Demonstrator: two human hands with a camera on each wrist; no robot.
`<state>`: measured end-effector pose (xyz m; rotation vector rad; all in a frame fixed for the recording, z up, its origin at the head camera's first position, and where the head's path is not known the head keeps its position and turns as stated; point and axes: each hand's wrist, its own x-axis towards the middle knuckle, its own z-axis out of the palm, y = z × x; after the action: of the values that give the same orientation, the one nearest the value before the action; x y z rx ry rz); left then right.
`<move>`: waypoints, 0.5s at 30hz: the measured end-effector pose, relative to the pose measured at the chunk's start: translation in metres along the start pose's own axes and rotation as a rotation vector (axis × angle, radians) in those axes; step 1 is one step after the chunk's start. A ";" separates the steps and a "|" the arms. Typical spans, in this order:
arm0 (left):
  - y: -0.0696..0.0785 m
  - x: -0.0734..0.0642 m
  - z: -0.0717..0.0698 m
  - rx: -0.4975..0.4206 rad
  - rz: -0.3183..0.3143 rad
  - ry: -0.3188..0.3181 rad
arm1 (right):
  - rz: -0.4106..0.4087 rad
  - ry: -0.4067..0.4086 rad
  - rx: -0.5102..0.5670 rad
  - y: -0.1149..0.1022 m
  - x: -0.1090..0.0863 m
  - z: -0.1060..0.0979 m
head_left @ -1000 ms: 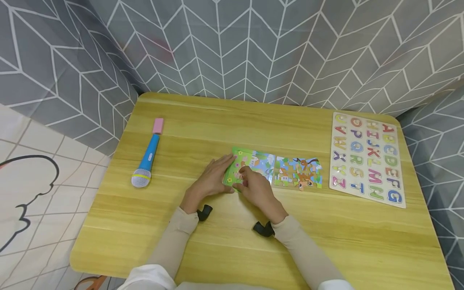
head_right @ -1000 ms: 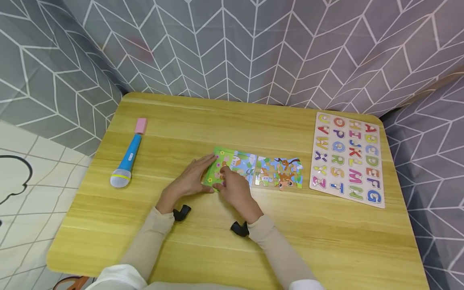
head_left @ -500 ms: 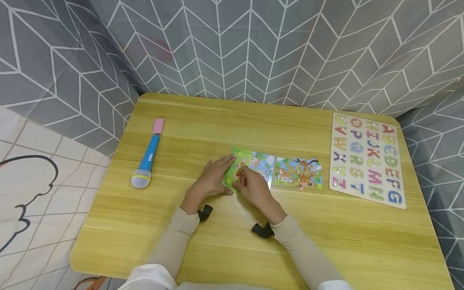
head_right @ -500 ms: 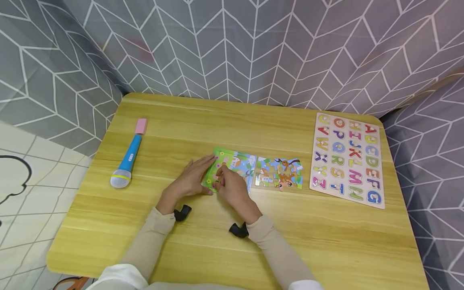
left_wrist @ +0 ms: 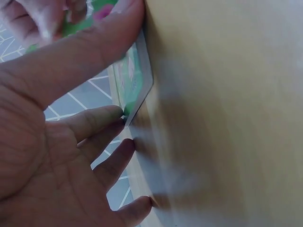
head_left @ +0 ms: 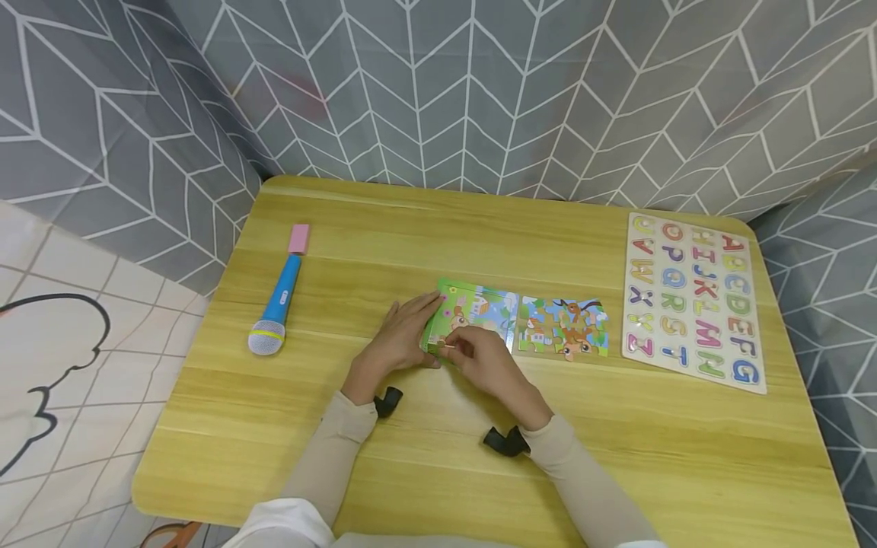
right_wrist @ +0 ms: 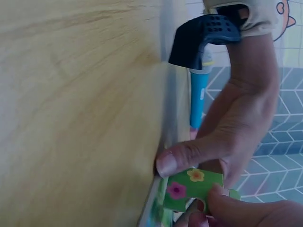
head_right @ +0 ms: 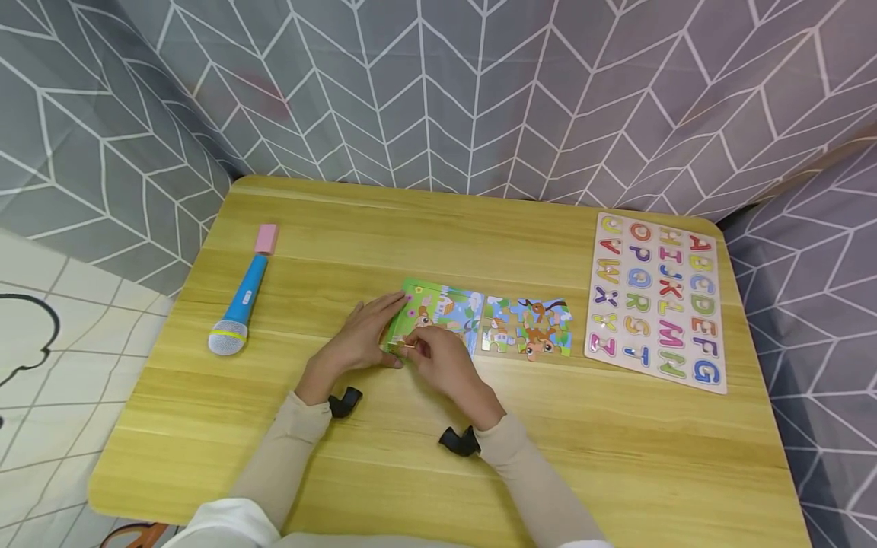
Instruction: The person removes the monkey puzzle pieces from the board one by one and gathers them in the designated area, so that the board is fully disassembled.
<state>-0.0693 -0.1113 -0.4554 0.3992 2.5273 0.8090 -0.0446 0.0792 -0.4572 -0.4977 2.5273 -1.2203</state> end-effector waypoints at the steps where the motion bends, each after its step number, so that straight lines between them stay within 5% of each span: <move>1: 0.000 0.000 0.000 -0.001 -0.001 0.002 | 0.000 0.005 0.007 0.000 -0.001 -0.001; 15: -0.002 0.000 0.002 -0.017 -0.013 0.006 | 0.211 0.126 0.082 0.034 -0.042 -0.036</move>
<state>-0.0685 -0.1118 -0.4577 0.3745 2.5243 0.8270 -0.0269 0.1419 -0.4585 -0.1346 2.5413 -1.3047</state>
